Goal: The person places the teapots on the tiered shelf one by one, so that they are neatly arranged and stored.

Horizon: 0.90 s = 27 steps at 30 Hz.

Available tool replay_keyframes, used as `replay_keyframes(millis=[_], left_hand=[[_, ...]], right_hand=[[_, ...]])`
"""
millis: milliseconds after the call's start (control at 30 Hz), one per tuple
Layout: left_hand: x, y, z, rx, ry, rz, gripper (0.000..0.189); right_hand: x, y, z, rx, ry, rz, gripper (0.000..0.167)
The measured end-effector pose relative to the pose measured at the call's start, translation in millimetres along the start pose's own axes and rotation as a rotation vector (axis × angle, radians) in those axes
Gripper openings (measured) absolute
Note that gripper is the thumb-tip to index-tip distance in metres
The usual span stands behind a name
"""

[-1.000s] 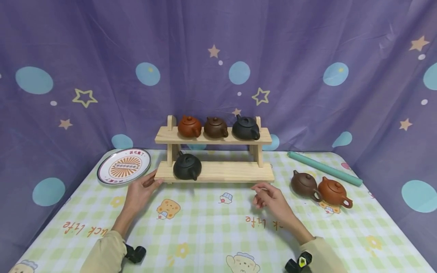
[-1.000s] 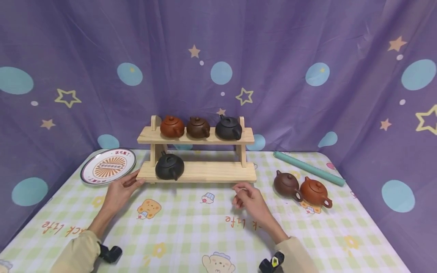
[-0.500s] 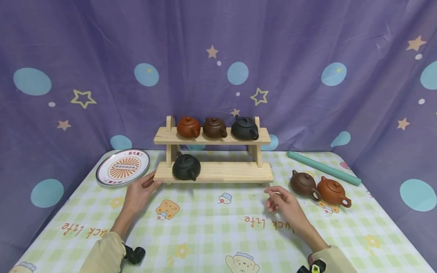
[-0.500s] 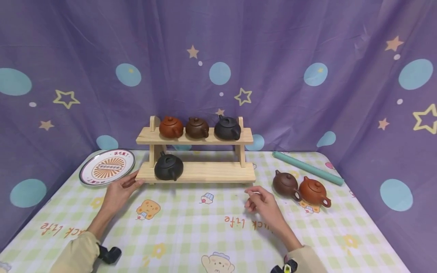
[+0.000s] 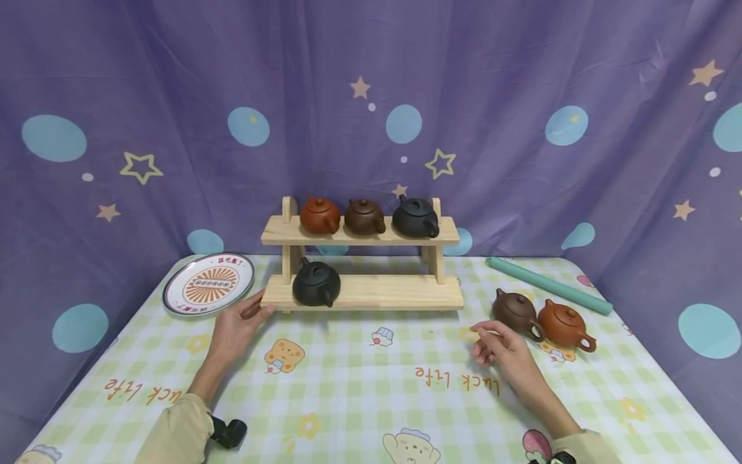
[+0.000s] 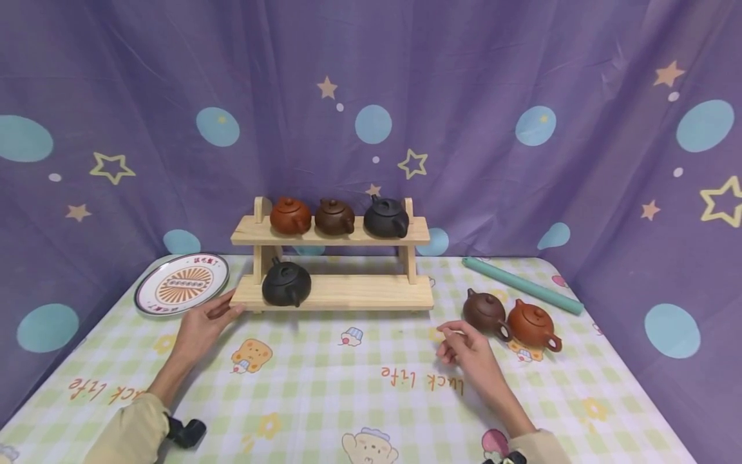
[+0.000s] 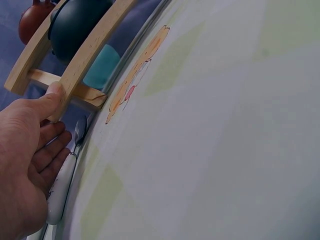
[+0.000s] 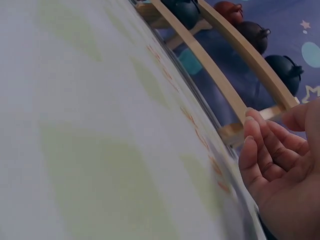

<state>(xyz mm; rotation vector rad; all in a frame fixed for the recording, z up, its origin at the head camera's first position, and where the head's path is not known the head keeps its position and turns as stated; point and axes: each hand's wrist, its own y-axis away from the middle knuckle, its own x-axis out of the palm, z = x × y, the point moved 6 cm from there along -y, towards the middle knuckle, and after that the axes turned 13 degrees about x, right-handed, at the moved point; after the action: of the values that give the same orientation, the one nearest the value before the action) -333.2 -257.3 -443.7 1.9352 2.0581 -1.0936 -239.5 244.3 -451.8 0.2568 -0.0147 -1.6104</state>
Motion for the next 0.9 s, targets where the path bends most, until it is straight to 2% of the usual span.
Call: replay_keyframes(millis=[533, 900], left_hand=[[-0.8, 0.6, -0.4, -0.010, 0.011, -0.010, 0.060], [-0.2, 0.2, 0.6, -0.013, 0.010, -0.010, 0.060]], right_hand=[[-54, 16.0, -10, -0.053, 0.047, -0.073, 0.041], [-85, 22.4, -13, -0.084, -0.012, -0.098, 0.038]])
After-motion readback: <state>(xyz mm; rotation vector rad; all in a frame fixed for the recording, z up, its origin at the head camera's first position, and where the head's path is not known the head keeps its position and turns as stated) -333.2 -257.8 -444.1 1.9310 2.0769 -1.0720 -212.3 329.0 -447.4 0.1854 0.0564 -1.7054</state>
